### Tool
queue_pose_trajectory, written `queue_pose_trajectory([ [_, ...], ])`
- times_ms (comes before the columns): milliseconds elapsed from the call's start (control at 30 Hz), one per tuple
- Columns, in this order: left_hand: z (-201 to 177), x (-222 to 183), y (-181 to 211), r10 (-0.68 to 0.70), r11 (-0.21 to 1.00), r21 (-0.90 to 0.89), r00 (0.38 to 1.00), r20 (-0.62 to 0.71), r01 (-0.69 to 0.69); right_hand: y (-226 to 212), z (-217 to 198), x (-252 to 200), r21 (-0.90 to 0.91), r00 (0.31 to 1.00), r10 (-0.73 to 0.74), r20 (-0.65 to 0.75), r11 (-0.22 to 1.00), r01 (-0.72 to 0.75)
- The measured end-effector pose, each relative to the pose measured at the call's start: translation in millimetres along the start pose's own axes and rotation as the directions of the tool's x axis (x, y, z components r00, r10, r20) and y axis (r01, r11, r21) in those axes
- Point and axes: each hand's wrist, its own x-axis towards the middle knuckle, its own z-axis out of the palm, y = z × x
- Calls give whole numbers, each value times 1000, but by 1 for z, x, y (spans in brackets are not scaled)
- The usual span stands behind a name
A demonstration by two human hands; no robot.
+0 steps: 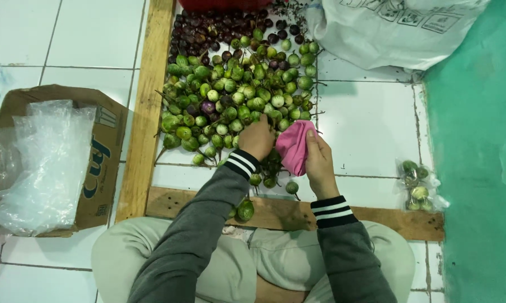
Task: Cleaning small green fruits by wiping them individually with a cloth
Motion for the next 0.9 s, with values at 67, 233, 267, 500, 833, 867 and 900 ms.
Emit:
queue_pose_trajectory([
  [67,6,7,-12,31,999,-37,1000,5,-31,12,-4,-2,3,1000,-2,4,1000,2],
  [233,-11,4,-15,77,990,-129,993,91,-65,28,-7,2,3,1000,18,-5,1000,-18],
  [267,-17,0,-13,91,986,-146,990,105,-75,30,-7,2,-11,1000,15,0,1000,-15],
  [500,-30,-18,-13,131,945,-316,985,117,-88,16,-4,0,10,999,31,-21,999,-31],
  [833,-69,-20,-67,7,795,-598,983,182,104,2,-6,-2,66,1000,20,-10,998,-19],
  [867,-56,-12,-82,-23,867,-490,989,144,92,7,-7,2,56,1000,-1,2,998,1],
  [900,-43,-5,-97,-48,924,-374,993,103,84,12,-9,5,47,1000,-21,14,999,21],
])
